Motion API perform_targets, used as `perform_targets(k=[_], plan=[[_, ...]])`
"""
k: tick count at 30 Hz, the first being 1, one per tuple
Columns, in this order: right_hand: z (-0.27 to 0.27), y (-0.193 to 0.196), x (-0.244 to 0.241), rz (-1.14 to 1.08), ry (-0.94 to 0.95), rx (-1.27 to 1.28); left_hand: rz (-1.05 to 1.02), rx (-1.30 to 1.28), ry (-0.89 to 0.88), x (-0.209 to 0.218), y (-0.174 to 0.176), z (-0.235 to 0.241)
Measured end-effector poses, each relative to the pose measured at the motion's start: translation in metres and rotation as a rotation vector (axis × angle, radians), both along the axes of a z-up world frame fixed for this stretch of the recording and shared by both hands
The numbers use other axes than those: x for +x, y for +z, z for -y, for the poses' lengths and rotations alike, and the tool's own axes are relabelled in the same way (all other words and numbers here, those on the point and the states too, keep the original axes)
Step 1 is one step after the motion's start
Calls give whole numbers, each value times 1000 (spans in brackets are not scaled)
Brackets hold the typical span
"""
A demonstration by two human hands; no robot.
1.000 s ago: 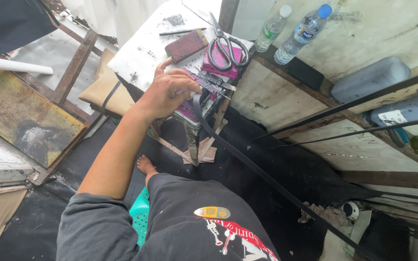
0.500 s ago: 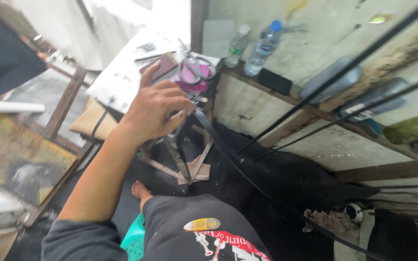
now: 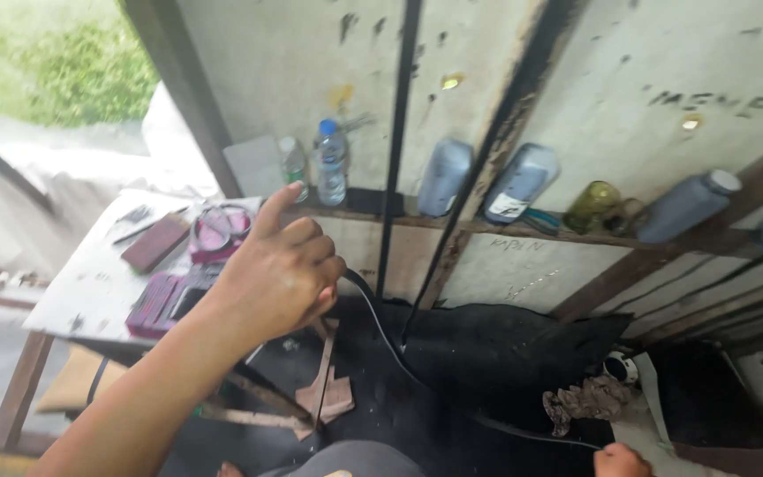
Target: Applying liquid edge finish to leather straps and hanging them on a line to dry.
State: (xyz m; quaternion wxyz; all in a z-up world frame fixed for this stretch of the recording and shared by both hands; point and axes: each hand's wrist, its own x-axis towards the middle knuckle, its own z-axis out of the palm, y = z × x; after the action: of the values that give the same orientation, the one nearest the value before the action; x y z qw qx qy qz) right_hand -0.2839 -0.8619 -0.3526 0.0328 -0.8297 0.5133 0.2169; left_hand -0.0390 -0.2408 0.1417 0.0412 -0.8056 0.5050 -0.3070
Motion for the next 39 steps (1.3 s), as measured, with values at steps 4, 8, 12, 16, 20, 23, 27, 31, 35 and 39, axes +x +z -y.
perform_targets(k=[4,8,12,16,20,23,27,31,35,39], plan=[[-67,44,15,-116,-6,158,61,64,-91,2,12,47],[-73,41,27,-125,-142,388,137,169,-176,-2,17,91],[-69,65,29,169,-216,308,122,233,-243,-12,16,139],[-66,110,37,601,-242,108,134,285,-351,-25,5,198],[-99,220,46,1097,-253,222,26,675,-339,-45,2,246],[-134,281,48,1326,27,206,44,737,-361,-55,-3,270],[-183,337,54,1617,651,72,103,765,-373,-64,-5,287],[-202,357,69,1682,887,63,100,811,-371,-69,2,287],[-211,353,83,1703,915,122,111,825,-349,-69,6,280],[-217,348,92,1709,940,153,72,814,-325,-67,8,273]])
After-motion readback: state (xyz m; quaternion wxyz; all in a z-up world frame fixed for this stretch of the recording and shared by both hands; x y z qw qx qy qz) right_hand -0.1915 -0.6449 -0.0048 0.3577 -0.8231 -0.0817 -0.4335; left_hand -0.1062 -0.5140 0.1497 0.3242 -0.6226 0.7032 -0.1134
